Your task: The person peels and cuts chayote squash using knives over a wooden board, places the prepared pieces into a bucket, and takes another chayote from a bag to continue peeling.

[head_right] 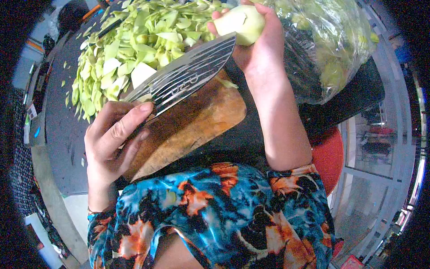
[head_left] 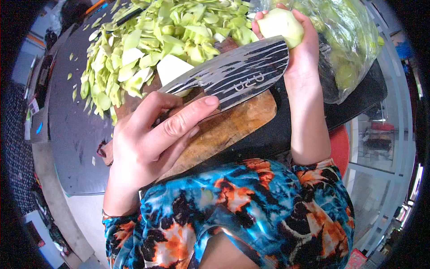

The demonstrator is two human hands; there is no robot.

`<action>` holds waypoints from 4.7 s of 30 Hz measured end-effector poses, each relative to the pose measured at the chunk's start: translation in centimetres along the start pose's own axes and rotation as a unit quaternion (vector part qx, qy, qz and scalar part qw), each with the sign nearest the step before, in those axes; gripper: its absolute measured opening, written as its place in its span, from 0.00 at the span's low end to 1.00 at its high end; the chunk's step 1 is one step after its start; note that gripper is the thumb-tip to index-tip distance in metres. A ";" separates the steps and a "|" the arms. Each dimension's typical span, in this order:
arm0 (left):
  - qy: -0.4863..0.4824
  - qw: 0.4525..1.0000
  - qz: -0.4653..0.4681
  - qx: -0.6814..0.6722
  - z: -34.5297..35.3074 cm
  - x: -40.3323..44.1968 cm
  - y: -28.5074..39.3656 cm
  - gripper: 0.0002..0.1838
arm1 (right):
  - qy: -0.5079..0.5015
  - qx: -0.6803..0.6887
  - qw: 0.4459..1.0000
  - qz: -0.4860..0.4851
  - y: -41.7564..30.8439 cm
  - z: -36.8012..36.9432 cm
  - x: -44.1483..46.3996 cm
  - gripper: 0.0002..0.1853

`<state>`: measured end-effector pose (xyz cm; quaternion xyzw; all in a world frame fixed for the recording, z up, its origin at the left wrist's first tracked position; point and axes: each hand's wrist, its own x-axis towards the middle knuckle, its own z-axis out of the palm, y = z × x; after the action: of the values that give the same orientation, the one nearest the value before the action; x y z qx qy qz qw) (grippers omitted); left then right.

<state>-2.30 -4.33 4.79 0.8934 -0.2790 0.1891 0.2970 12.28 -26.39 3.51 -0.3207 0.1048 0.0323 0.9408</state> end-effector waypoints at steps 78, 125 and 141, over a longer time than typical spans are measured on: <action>-0.342 0.937 0.057 0.037 0.2 -1.6 0.5 0.16 | -0.197 -0.163 0.959 0.119 6.1 -0.2 -2.1 0.23; -0.322 0.842 0.430 0.054 3.8 -1.4 0.2 0.15 | -0.127 -0.083 0.985 0.082 2.3 -1.6 1.2 0.20; 0.107 0.979 0.047 0.170 1.7 6.3 -6.1 0.29 | -0.194 -0.057 0.979 -0.018 1.1 -0.3 0.2 0.23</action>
<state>6.64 -3.81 4.07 0.8914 -0.2511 0.3417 0.1599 12.24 -25.75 2.57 -0.3628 -0.0876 0.0832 0.9240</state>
